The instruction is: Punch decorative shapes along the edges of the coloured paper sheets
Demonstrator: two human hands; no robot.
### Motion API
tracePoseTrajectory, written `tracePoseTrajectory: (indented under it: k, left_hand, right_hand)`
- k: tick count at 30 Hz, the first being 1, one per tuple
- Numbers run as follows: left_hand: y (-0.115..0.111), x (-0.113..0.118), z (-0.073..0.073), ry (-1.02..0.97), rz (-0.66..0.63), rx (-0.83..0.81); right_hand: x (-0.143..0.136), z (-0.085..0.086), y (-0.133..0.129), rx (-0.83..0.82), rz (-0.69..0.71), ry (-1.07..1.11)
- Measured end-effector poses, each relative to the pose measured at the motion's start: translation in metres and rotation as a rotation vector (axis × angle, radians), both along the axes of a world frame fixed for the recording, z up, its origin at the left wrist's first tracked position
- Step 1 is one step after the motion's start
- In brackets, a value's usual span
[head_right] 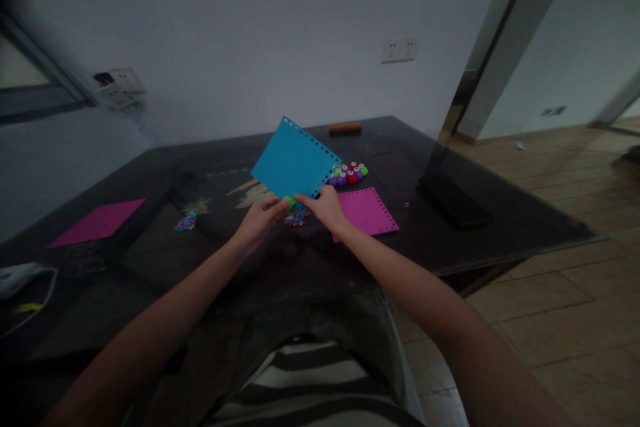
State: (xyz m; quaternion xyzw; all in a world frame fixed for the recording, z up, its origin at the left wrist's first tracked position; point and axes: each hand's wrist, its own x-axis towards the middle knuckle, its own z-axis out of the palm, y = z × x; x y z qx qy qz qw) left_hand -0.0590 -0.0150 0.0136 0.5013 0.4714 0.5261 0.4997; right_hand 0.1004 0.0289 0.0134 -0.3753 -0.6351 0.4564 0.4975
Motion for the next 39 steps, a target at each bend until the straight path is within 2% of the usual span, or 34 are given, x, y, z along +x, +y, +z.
tracePoseTrajectory:
  k: [14,22,32,39]
  left_hand:
    - [0.0006,0.0000,-0.0033,-0.080,-0.034,0.040]
    - [0.0013,0.0017,-0.0055,-0.075,-0.007,0.064]
    - [-0.0027,0.0042,-0.0012,-0.075,0.012,0.078]
    - [-0.0002,0.0031,-0.0082,-0.052,0.018,0.151]
  right_hand:
    - [-0.0002,0.0035,-0.0033,0.032,-0.017,-0.038]
    - [-0.0009,0.0015,-0.0014,0.037,-0.015,-0.034]
    - [-0.0008,0.0066,-0.0060,0.047,-0.034,-0.069]
    - [-0.0015,0.0034,-0.0035,0.063,-0.029,-0.050]
